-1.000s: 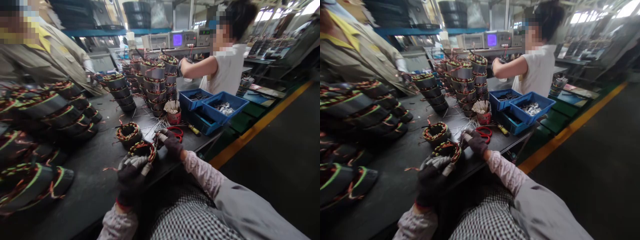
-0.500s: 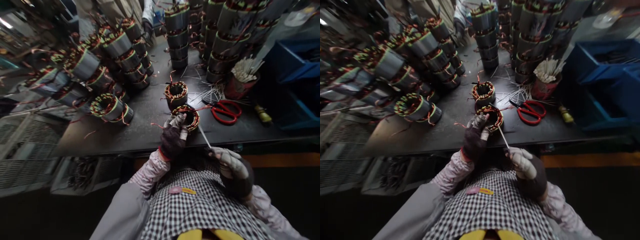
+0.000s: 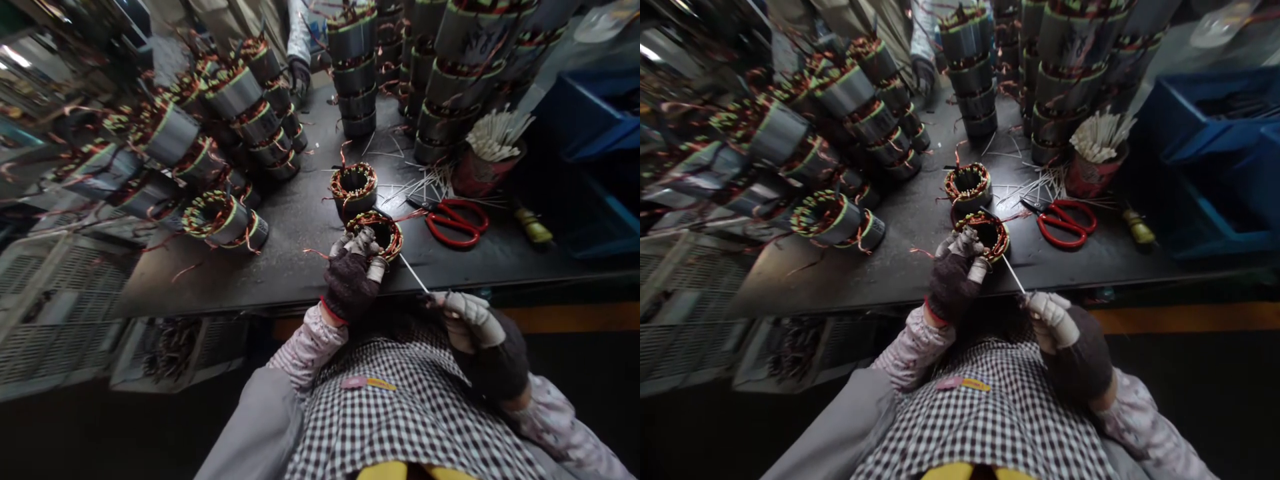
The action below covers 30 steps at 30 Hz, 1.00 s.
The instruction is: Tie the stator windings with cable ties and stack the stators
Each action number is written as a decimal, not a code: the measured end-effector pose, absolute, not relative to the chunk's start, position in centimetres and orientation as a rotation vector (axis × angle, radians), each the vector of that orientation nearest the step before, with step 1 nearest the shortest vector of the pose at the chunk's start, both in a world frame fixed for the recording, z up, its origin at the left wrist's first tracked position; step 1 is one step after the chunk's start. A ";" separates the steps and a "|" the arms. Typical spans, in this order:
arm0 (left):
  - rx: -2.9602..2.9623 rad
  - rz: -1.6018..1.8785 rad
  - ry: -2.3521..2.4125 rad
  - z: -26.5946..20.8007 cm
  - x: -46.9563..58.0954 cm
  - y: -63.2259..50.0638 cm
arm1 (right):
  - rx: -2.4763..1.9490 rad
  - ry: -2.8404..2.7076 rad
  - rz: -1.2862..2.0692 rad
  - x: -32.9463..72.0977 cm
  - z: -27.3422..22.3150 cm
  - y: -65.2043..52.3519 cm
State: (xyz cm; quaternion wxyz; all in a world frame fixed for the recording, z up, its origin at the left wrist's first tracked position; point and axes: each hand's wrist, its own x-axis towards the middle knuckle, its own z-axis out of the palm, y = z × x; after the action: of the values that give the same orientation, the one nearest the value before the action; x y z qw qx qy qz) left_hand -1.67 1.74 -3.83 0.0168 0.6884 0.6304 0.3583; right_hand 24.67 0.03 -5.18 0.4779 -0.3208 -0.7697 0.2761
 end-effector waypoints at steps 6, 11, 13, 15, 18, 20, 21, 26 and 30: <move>2.154 1.144 1.971 -3.5 -1.7 1.8 | -0.722 -1.995 0.273 23.0 -4.3 0.7; 1.809 1.314 1.918 -3.6 -0.6 2.4 | -0.616 -2.027 0.475 20.5 -4.2 3.8; 1.586 1.434 1.820 -3.8 -0.2 2.7 | -0.588 -2.032 0.522 19.6 -4.2 4.8; 1.537 1.483 1.752 -3.6 -0.1 2.8 | -0.593 -2.054 0.543 19.1 -3.9 5.2; 1.690 1.441 1.752 -3.0 -0.3 2.6 | -0.612 -2.134 0.514 20.0 -2.8 5.3; 1.722 1.408 1.776 -2.5 -0.4 2.5 | -0.610 -2.157 0.482 21.6 -1.4 5.7; 1.712 1.399 1.794 -2.4 -0.3 2.5 | -0.627 -2.137 0.449 22.5 -0.6 6.1; 1.670 1.477 1.819 -2.3 0.1 2.7 | -0.756 -2.178 0.032 23.7 2.0 9.7; 1.707 1.469 1.786 -2.5 0.0 2.8 | -0.519 -2.554 0.034 21.1 1.1 12.0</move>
State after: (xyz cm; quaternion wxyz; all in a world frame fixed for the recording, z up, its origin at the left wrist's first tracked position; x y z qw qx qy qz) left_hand 0.04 2.81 -2.47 0.1332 0.5884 0.6160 0.5065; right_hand 21.09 12.00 1.13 0.2645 -0.1922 -0.9450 0.0127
